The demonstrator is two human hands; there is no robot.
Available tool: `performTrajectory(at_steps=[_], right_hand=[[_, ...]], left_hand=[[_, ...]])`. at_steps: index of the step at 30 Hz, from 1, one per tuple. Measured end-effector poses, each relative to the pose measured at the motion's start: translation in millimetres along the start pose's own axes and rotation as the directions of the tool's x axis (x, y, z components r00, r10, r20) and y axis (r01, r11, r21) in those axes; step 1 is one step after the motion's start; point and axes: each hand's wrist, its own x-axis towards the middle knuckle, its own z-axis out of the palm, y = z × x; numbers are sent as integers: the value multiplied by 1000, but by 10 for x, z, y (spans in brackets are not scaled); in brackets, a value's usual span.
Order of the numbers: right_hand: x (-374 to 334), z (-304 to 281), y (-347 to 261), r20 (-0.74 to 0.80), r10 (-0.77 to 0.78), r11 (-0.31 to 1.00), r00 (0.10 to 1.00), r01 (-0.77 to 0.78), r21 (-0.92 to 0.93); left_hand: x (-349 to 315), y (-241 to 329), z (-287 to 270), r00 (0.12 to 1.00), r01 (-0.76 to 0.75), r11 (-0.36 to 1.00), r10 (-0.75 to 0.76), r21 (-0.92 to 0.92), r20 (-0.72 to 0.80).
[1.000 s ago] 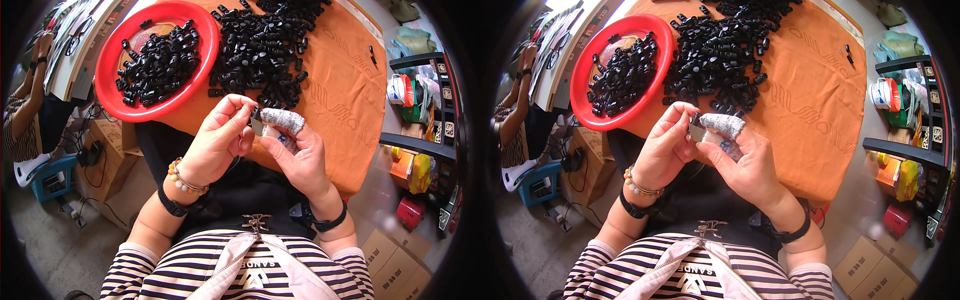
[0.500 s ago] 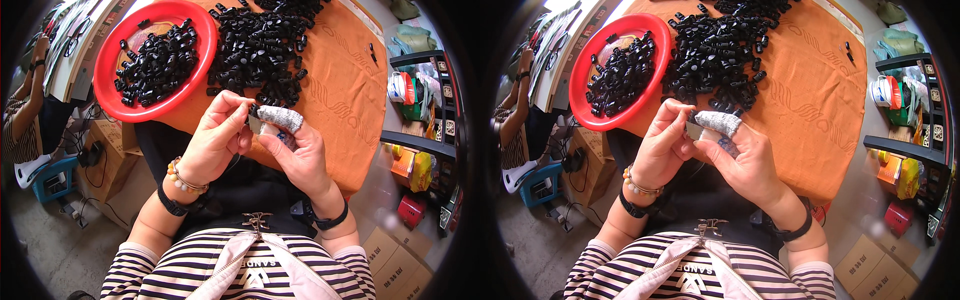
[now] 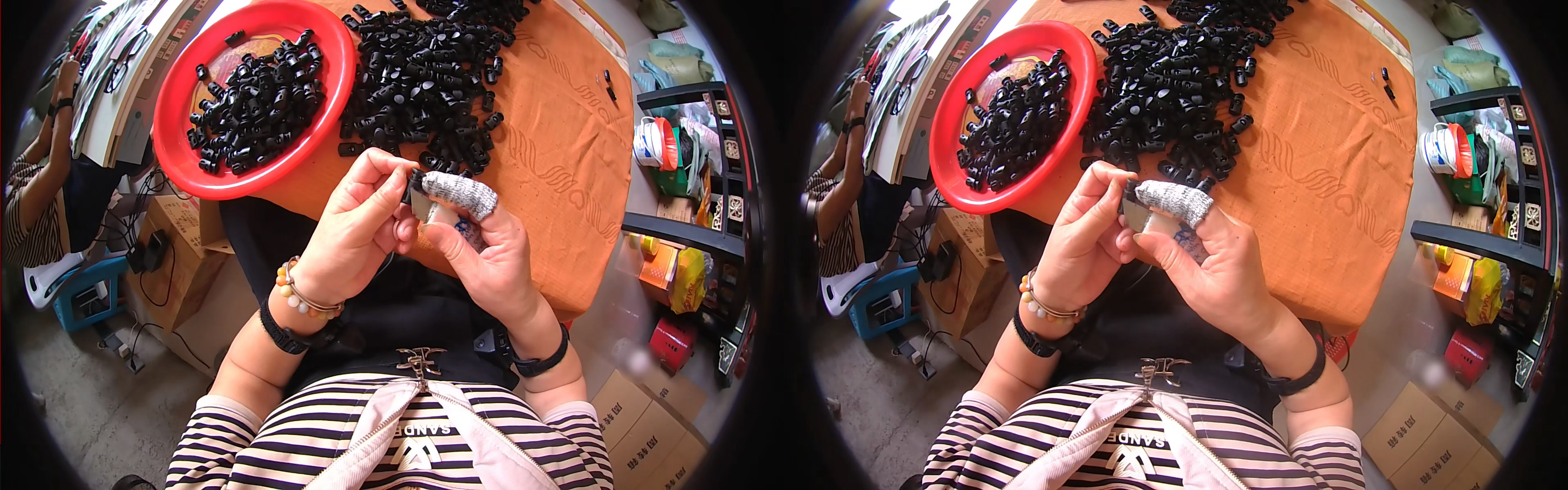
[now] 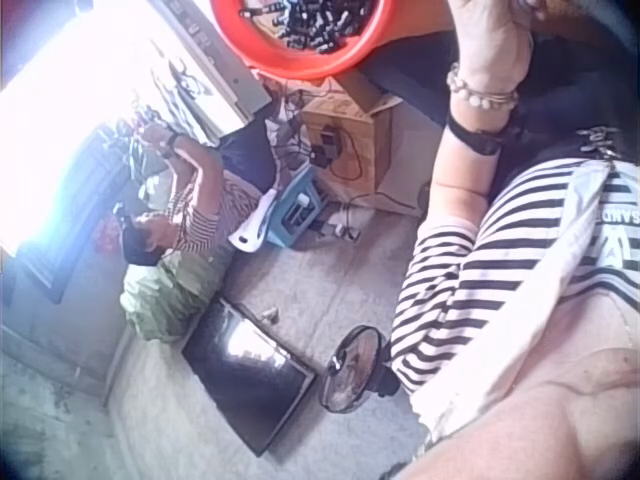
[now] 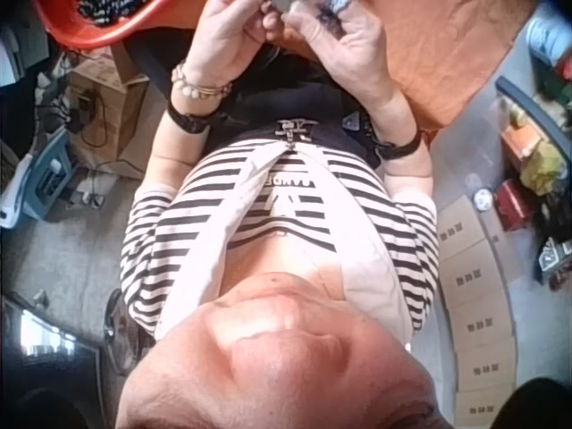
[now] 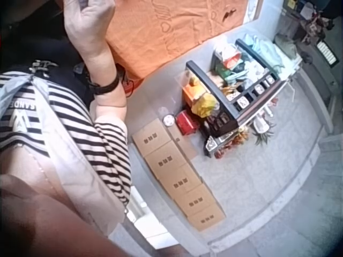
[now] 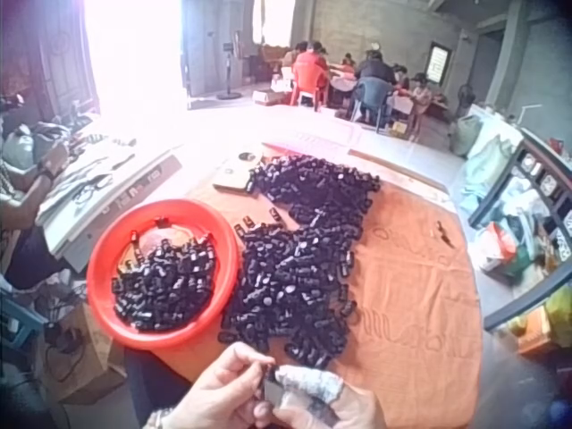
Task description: Clean and inspect small black plastic shoe components using a small brush or tool.
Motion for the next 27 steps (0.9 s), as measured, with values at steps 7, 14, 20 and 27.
performTrajectory(at_steps=[7, 14, 20, 27], right_hand=[[-4, -12, -13, 4, 15, 999, 1000, -15, -46], [-12, -39, -47, 12, 24, 998, 1000, -23, -61], [-13, -33, -47, 23, 58, 998, 998, -59, 32], [-36, -44, -24, -2, 25, 998, 1000, -25, -55]], left_hand=[[-12, -6, -4, 1000, -13, 1000, 13, 11, -4], [-21, 2, 6, 1000, -4, 1000, 4, 24, 16], [-30, 3, -10, 1000, 4, 999, -5, 38, 27], [-26, 26, 42, 1000, 6, 1000, -6, -1, -15]])
